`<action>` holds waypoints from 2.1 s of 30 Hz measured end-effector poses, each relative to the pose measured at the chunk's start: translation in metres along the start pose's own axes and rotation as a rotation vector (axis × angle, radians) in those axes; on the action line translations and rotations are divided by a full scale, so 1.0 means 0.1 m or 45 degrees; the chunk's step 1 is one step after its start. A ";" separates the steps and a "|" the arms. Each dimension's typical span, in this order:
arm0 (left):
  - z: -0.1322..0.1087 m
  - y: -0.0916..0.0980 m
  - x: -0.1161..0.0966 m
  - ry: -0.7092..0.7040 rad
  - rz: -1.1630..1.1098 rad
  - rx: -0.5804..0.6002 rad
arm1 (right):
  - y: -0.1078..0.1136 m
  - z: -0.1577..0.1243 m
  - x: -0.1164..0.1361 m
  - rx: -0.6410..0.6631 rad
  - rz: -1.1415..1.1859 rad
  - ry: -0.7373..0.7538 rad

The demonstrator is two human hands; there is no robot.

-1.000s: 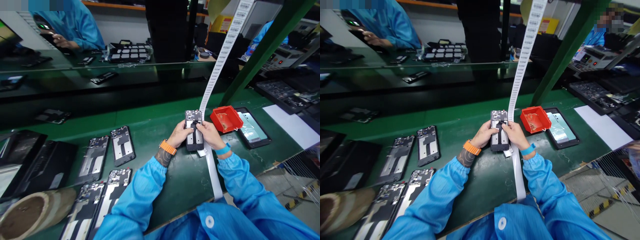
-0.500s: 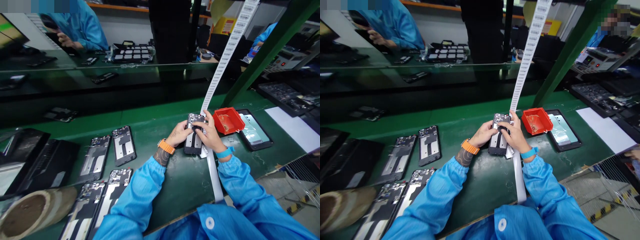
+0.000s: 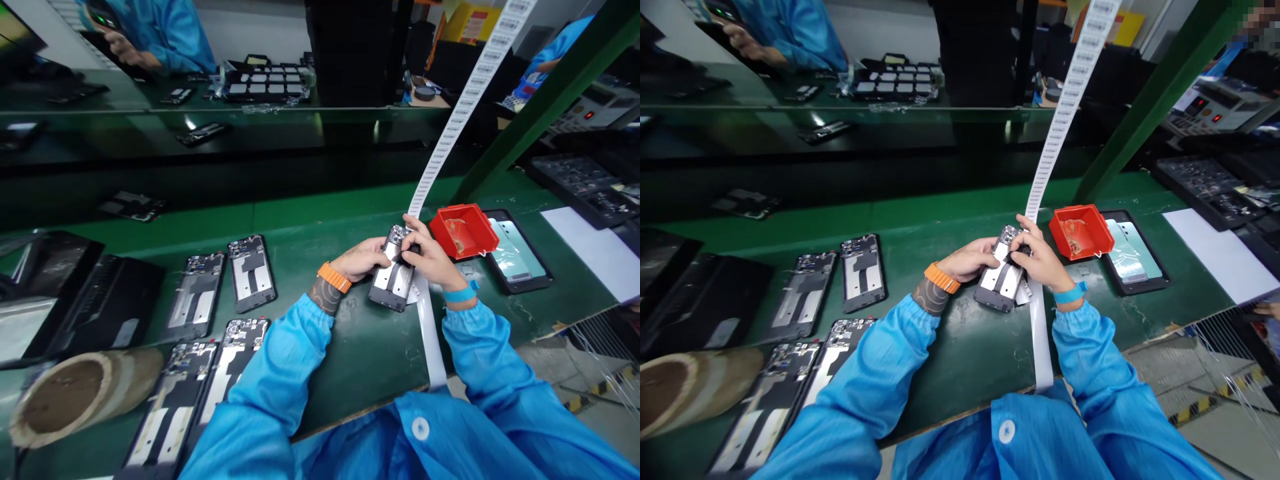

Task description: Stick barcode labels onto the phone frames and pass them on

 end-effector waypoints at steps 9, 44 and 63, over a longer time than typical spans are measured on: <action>0.01 0.06 -0.04 -0.069 0.255 -0.187 | -0.06 0.00 -0.04 0.071 0.113 -0.033; -0.01 0.18 -0.18 -0.228 0.397 -0.464 | 0.14 0.03 -0.07 -0.167 0.267 -0.037; 0.01 0.44 -0.10 -0.115 -0.766 -0.354 | 0.16 -0.30 -0.55 -0.170 -0.653 -0.028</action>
Point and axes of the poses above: each hand's wrist, its own z-axis towards the middle knuckle, its own y-axis out of the back of the hand, x = y × z, the point moved 9 cm from there along z, towards the middle knuckle, and after that the axes turned 3 degrees about y, right-handed, at the moved point
